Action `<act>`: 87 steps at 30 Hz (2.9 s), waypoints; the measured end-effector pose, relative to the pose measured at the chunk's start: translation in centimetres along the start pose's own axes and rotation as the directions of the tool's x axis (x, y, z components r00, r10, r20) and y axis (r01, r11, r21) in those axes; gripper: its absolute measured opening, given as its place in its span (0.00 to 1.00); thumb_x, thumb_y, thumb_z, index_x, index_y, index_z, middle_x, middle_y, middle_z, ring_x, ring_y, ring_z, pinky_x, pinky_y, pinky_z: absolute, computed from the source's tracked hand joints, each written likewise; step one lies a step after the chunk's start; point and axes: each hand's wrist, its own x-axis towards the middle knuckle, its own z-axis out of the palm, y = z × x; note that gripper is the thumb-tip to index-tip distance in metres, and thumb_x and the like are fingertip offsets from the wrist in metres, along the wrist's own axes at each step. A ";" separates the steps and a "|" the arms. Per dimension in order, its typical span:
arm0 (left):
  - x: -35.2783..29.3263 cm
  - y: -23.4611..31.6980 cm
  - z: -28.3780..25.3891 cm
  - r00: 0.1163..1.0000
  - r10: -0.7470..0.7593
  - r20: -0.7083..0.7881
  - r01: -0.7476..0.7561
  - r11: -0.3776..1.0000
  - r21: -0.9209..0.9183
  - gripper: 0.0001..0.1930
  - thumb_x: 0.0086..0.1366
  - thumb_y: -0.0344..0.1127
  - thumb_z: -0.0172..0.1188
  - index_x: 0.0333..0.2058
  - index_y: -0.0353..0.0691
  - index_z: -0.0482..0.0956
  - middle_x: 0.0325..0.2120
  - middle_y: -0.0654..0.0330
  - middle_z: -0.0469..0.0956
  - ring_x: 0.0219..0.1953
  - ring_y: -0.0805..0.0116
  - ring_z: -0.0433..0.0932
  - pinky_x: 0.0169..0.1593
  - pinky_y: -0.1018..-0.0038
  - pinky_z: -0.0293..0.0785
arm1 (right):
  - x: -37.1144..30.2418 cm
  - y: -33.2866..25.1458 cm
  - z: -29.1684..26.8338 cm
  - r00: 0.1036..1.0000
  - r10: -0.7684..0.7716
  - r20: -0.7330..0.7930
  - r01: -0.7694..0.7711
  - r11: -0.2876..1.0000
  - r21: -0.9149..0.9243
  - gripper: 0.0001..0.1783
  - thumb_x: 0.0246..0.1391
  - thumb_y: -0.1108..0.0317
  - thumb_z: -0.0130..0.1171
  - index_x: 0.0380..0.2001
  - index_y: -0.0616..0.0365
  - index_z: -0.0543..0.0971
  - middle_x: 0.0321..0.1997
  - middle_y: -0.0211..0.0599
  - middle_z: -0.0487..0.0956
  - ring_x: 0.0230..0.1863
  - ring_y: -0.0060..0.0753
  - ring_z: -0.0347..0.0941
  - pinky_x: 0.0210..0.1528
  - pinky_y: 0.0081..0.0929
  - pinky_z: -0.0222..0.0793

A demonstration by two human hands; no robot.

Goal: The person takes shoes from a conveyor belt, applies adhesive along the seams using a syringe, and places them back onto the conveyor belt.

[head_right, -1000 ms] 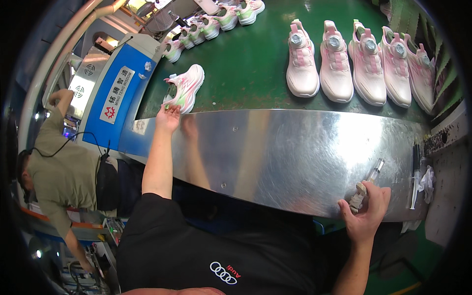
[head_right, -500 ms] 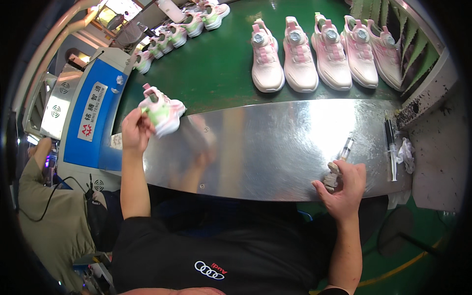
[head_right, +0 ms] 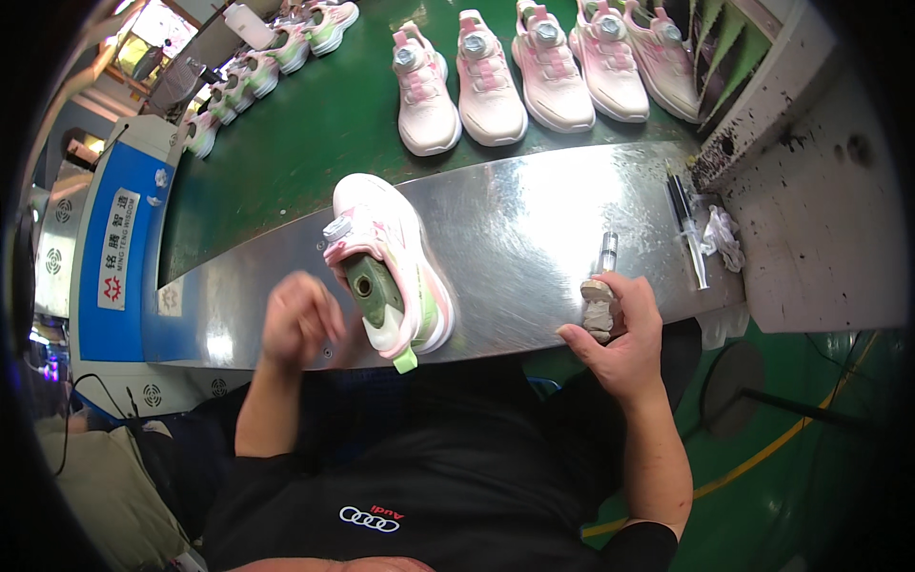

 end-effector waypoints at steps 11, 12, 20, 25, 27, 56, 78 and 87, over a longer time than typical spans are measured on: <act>11.7 2.5 -6.8 0.903 -0.339 -0.266 0.430 0.671 0.604 0.21 0.63 0.52 0.52 0.36 0.36 0.71 0.23 0.63 0.73 0.18 0.80 0.70 0.17 0.87 0.62 | 0.2 -1.1 -1.8 0.988 0.152 -0.034 -0.148 0.984 0.101 0.29 0.42 0.70 0.66 0.50 0.61 0.70 0.30 0.28 0.73 0.30 0.17 0.68 0.35 0.16 0.66; 11.8 2.1 -6.3 0.904 -0.339 -0.262 0.427 0.673 0.604 0.21 0.63 0.52 0.52 0.36 0.36 0.71 0.23 0.63 0.73 0.18 0.80 0.70 0.17 0.87 0.62 | 0.0 -1.2 -1.8 0.988 0.151 -0.036 -0.146 0.984 0.098 0.29 0.42 0.70 0.66 0.50 0.61 0.70 0.30 0.28 0.73 0.30 0.17 0.68 0.35 0.16 0.66; 11.6 2.3 5.6 0.997 0.050 0.054 -0.045 0.994 -0.096 0.24 0.56 0.36 0.59 0.47 0.29 0.63 0.41 0.52 0.73 0.42 0.65 0.76 0.47 0.70 0.74 | -0.7 -4.1 -1.3 0.997 -0.035 0.070 0.033 0.999 0.027 0.33 0.37 0.59 0.71 0.44 0.65 0.70 0.32 0.32 0.74 0.31 0.19 0.70 0.35 0.16 0.66; 8.9 1.1 5.9 0.981 0.155 0.113 -0.110 0.938 -0.330 0.30 0.52 0.34 0.62 0.52 0.32 0.61 0.42 0.52 0.73 0.44 0.64 0.75 0.48 0.69 0.74 | 0.0 -7.5 -0.3 0.987 -0.084 0.138 0.027 0.928 0.371 0.41 0.32 0.49 0.73 0.44 0.68 0.68 0.32 0.37 0.71 0.32 0.27 0.71 0.36 0.22 0.68; 8.4 1.0 5.5 0.984 0.094 0.151 -0.039 0.942 -0.334 0.32 0.49 0.33 0.65 0.52 0.33 0.62 0.43 0.53 0.73 0.44 0.64 0.75 0.48 0.68 0.73 | 0.8 -8.5 0.4 0.970 -0.169 0.176 0.042 0.827 0.561 0.44 0.30 0.46 0.73 0.44 0.69 0.68 0.31 0.39 0.71 0.30 0.29 0.70 0.34 0.24 0.69; 6.1 1.2 5.7 0.901 0.282 0.329 -0.228 0.954 -0.193 0.34 0.39 0.28 0.72 0.47 0.36 0.66 0.43 0.51 0.72 0.47 0.64 0.72 0.49 0.67 0.69 | 3.6 -14.9 5.7 0.886 -0.154 0.437 -0.231 0.672 0.704 0.36 0.39 0.36 0.63 0.39 0.58 0.71 0.25 0.46 0.75 0.27 0.32 0.68 0.33 0.27 0.56; 6.6 1.5 4.9 0.978 0.131 0.163 -0.092 0.970 -0.227 0.36 0.40 0.30 0.71 0.50 0.40 0.63 0.41 0.58 0.71 0.45 0.69 0.71 0.50 0.71 0.68 | 2.4 -11.0 4.1 0.890 -0.214 0.403 -0.243 0.525 0.816 0.37 0.33 0.53 0.74 0.43 0.68 0.73 0.35 0.49 0.71 0.34 0.42 0.75 0.37 0.23 0.68; 7.2 1.5 4.2 0.998 0.034 0.055 -0.014 0.944 -0.329 0.32 0.42 0.31 0.64 0.50 0.34 0.66 0.40 0.55 0.74 0.43 0.65 0.75 0.50 0.72 0.70 | 0.9 -8.2 3.7 0.904 -0.144 0.402 -0.250 0.585 0.771 0.38 0.36 0.49 0.71 0.45 0.64 0.70 0.34 0.45 0.71 0.35 0.37 0.74 0.37 0.24 0.70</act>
